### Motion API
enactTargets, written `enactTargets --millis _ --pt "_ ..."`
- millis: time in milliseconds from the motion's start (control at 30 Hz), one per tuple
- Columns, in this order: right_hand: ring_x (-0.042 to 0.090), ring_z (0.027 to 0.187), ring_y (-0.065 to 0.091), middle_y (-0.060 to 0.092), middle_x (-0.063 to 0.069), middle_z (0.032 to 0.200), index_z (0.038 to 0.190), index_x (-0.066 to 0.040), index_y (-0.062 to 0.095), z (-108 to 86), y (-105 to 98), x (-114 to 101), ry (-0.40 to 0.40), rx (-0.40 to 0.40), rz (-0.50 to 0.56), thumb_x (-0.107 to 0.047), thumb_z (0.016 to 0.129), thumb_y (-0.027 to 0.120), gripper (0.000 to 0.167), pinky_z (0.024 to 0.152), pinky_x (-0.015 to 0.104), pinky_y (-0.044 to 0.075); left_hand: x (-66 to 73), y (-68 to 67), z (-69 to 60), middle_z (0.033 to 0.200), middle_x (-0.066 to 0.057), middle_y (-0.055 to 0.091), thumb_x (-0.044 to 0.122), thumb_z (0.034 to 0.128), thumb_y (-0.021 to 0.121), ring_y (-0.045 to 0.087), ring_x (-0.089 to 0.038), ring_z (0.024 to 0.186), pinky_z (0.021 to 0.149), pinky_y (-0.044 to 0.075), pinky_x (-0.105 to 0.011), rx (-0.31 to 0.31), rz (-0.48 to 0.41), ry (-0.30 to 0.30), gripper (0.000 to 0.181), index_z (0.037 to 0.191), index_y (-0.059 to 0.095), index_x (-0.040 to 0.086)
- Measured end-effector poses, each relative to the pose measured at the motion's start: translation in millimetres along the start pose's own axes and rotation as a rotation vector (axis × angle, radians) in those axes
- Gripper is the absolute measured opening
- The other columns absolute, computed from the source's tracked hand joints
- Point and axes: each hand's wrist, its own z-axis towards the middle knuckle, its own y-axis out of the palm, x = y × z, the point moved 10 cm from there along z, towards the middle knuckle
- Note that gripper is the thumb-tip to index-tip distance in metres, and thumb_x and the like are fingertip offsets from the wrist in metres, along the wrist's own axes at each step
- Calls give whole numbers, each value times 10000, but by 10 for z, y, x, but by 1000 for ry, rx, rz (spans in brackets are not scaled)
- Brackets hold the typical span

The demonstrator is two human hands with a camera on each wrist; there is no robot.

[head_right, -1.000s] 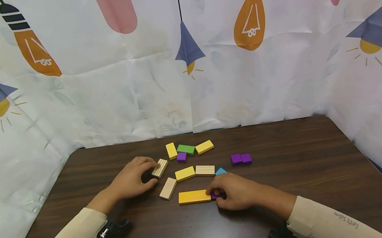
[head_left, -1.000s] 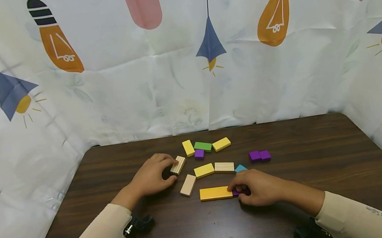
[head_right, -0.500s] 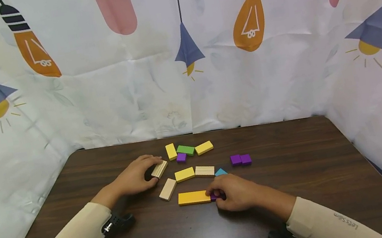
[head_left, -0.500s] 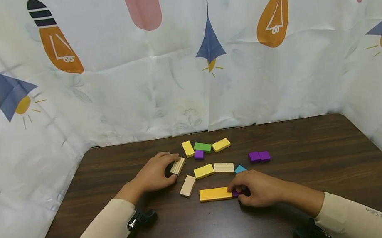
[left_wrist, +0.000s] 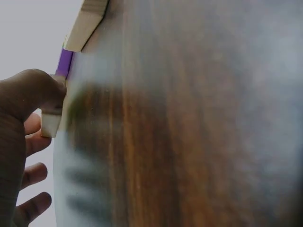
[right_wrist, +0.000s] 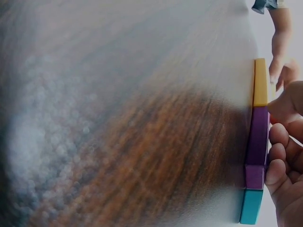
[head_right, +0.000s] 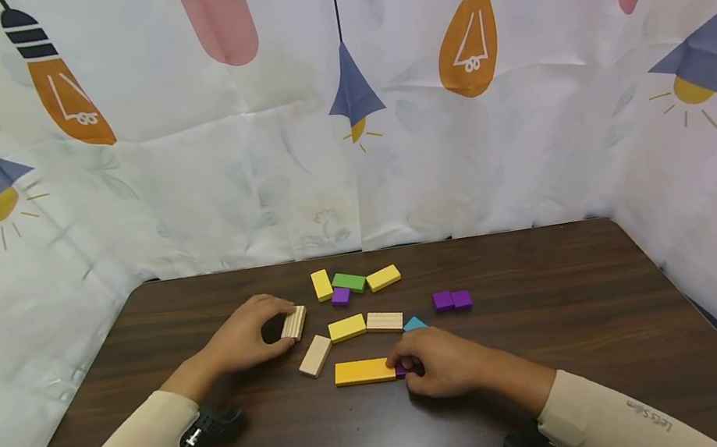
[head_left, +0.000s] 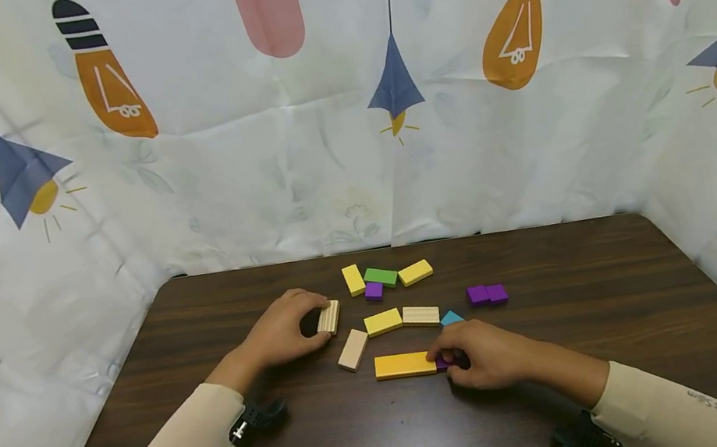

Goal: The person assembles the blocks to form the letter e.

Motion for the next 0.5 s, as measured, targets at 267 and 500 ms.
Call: enactTargets --millis 267,500 --pt "39 870 541 609 -117 980 1166 -164 724 0 5 12 11 -5 -13 -216 936 758 238 777 264 502 108 -92 -114 1299 10 650 393 866 822 530 -242 1269 1055 437 -501 24 -31 15 510 1285 690 132" --pt "44 887 557 617 -119 997 1181 -176 723 0 15 24 21 -4 -11 -370 943 758 309 793 270 509 272 -135 -214 1264 36 656 400 830 857 546 -204 1243 1063 436 -463 36 -33 76 505 1241 707 150"
